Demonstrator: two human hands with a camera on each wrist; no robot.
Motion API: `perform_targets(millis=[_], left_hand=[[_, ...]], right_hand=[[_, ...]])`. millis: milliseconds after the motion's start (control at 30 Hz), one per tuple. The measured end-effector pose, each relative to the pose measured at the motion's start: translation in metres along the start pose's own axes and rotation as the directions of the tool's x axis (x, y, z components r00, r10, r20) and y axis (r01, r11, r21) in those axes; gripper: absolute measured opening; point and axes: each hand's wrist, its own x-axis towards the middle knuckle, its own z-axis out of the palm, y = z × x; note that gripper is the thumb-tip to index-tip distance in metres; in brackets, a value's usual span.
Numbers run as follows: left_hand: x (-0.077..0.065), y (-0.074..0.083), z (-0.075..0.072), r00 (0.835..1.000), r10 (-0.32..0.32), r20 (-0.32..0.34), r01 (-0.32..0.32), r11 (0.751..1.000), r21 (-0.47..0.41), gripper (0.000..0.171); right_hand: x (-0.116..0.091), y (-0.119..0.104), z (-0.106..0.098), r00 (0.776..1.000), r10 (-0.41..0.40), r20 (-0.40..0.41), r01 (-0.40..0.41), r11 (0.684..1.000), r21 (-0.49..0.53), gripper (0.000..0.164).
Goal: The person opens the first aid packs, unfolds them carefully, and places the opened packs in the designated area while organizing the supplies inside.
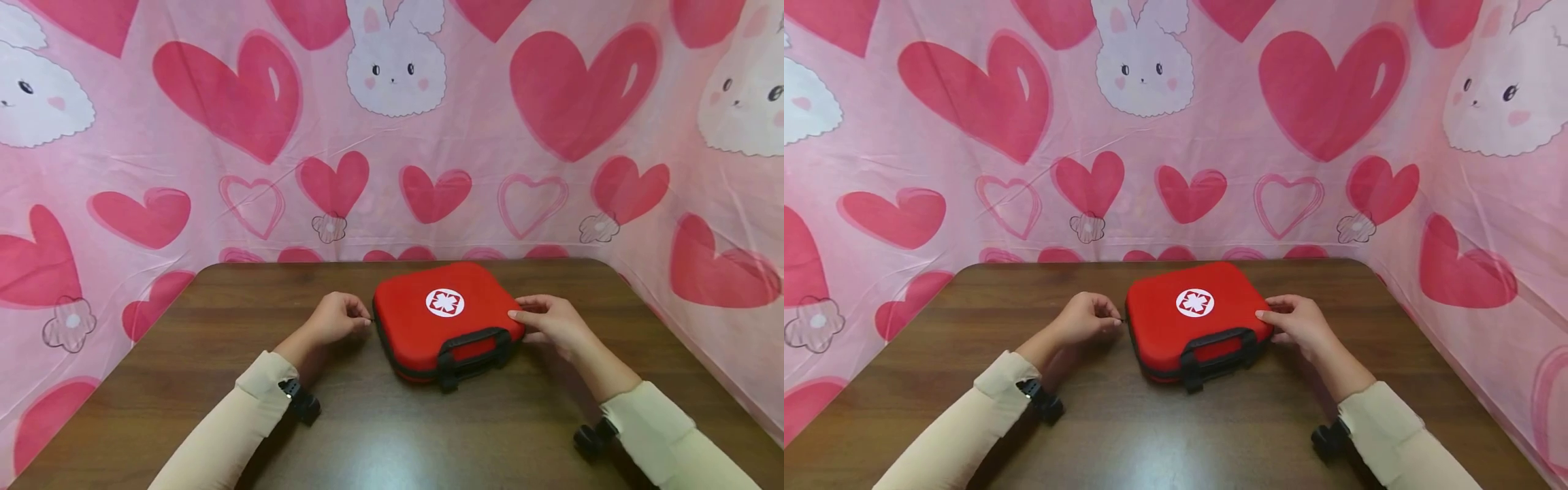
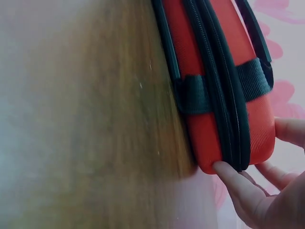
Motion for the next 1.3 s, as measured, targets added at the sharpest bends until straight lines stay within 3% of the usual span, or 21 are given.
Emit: perform_targets(millis=[233,600,967,1300], left_hand=[[-0.011,0.012,0.006,0.997,0.07,0.03,-0.071,0.997,0.043,0.007],[-0.026,0.027,0.019,0.981,0.186,0.049,-0.191,0.972,0.138,0.015],[-0.022,0.011,0.001,0.995,0.098,-0.032,-0.094,0.989,0.118,0.008],[0.007,-0.008,-0.008,0.993,0.044,-0.106,-0.03,0.991,0.13,0.008]], right_hand=[[0.015,0.001,-0.006,0.999,-0.015,0.036,0.014,0.999,0.034,0.061],[0.036,0.002,-0.009,0.993,0.02,0.117,-0.017,1.0,-0.024,0.07],[0.036,0.001,-0.01,0.991,0.007,0.136,-0.006,1.0,-0.013,0.07],[0.038,-0.003,-0.012,0.988,0.002,0.157,0.007,0.998,-0.056,0.07]])
